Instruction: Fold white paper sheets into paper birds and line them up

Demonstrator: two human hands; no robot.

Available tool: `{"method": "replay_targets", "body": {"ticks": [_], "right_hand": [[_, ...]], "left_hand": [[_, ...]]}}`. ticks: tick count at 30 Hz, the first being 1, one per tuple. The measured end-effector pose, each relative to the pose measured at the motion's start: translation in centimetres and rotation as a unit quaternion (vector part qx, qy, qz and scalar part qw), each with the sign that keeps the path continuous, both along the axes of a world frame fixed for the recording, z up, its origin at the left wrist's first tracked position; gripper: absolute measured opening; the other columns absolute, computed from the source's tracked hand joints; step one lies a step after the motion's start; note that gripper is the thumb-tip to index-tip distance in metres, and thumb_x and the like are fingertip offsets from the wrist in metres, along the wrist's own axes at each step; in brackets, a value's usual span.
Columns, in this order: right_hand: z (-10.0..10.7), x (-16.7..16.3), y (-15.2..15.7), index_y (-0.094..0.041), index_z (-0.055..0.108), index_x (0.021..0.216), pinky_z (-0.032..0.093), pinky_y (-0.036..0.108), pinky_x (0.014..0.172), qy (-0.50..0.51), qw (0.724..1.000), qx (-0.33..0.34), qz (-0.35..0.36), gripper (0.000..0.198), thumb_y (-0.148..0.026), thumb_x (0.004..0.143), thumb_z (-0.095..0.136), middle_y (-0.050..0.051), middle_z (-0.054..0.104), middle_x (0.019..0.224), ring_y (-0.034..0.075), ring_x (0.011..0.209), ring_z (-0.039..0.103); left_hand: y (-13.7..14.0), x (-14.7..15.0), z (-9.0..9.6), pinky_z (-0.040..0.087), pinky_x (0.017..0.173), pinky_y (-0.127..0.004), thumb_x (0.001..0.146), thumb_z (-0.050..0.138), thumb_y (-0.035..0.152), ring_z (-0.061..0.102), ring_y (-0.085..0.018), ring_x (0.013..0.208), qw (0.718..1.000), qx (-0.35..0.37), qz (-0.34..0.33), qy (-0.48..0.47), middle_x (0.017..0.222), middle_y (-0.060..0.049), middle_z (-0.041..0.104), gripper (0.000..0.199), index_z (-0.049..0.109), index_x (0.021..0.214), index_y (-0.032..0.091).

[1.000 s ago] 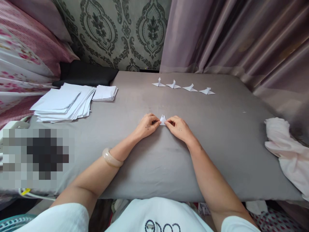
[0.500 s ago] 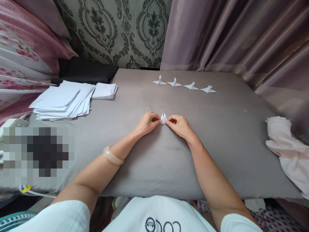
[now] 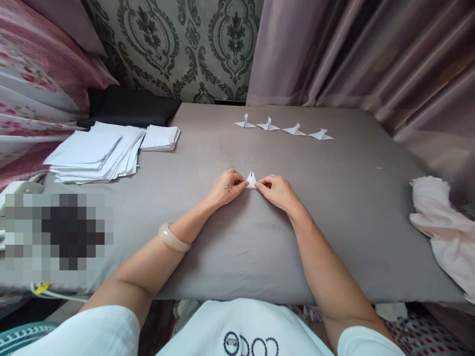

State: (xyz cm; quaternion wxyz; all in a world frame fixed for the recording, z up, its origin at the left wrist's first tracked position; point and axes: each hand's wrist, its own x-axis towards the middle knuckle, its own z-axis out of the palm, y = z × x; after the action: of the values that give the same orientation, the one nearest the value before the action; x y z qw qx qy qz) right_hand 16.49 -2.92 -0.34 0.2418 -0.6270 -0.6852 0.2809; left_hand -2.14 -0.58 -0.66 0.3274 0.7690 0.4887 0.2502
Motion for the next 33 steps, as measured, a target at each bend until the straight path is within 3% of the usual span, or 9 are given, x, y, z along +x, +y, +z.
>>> {"method": "replay_targets", "body": {"ticks": [33], "right_hand": [[-0.4, -0.7, 0.1, -0.02, 0.064, 0.071, 0.04, 0.029, 0.068, -0.086, 0.996, 0.004, -0.017, 0.022, -0.036, 0.084, 0.055, 0.005, 0.065, 0.083, 0.017, 0.075, 0.058]], "left_hand": [[0.2, 0.2, -1.0, 0.045, 0.072, -0.03, 0.081, 0.061, 0.024, 0.053, -0.015, 0.076, 1.0, 0.006, 0.016, 0.014, 0.085, -0.007, 0.06, 0.014, 0.064, 0.071, 0.014]]}}
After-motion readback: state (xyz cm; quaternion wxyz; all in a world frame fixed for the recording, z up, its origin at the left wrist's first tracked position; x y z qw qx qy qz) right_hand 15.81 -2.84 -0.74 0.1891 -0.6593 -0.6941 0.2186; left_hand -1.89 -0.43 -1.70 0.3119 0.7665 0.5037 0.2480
